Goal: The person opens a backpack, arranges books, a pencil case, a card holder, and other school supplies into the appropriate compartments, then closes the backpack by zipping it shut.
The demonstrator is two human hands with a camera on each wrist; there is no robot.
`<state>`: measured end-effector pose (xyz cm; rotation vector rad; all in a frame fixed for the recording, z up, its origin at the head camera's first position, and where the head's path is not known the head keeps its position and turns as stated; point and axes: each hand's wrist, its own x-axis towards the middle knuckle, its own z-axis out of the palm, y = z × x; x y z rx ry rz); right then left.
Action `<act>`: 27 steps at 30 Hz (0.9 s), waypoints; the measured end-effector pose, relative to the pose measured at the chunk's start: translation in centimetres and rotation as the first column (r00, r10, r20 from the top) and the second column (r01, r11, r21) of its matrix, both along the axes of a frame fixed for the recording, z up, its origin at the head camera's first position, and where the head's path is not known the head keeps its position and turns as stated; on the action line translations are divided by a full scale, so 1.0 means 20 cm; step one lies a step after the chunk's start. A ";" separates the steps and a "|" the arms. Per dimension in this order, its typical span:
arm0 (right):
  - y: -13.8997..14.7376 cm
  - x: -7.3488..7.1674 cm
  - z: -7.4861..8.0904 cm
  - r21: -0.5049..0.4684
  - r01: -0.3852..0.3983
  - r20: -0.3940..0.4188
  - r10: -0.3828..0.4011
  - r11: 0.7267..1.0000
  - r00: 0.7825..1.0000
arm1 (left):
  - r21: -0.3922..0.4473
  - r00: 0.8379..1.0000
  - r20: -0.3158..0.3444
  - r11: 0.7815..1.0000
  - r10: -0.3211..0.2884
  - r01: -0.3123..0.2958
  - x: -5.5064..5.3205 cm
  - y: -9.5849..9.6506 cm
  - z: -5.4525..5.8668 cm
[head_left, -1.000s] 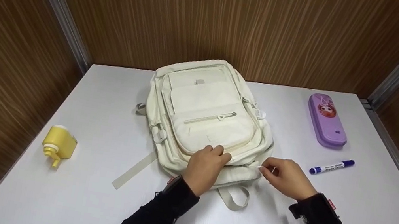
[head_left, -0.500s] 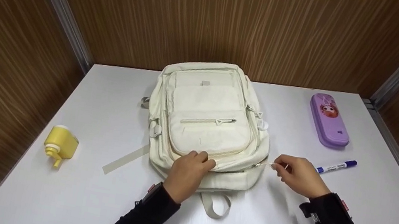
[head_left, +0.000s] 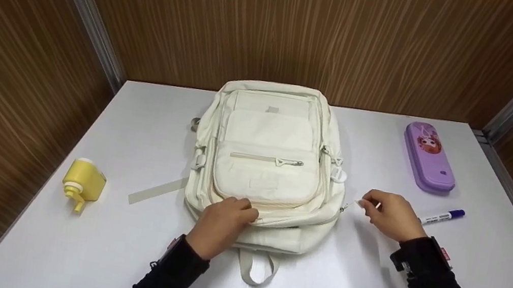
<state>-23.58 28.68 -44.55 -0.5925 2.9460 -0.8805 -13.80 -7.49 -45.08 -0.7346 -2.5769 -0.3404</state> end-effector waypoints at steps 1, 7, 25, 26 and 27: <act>0.00 -0.03 0.00 0.005 0.000 -0.001 0.000 1.000 1.000 | -0.003 1.000 0.004 1.000 0.000 0.000 0.00 0.00 0.00; -0.01 -0.16 -0.01 0.026 -0.008 -0.015 0.008 1.000 1.000 | -0.004 1.000 0.029 1.000 -0.003 0.004 0.00 0.01 0.01; 0.01 -0.27 -0.04 0.029 -0.004 0.049 0.003 1.000 0.999 | 0.047 0.997 0.065 0.998 -0.049 0.046 0.02 -0.22 -0.01; 0.01 -0.27 -0.04 0.029 -0.002 0.052 0.000 1.000 0.999 | 0.054 0.997 0.063 0.997 -0.052 0.049 0.02 -0.23 -0.02; 0.01 -0.27 -0.04 0.031 -0.001 0.056 -0.001 1.000 0.998 | 0.060 0.997 0.061 0.997 -0.056 0.052 0.02 -0.24 -0.02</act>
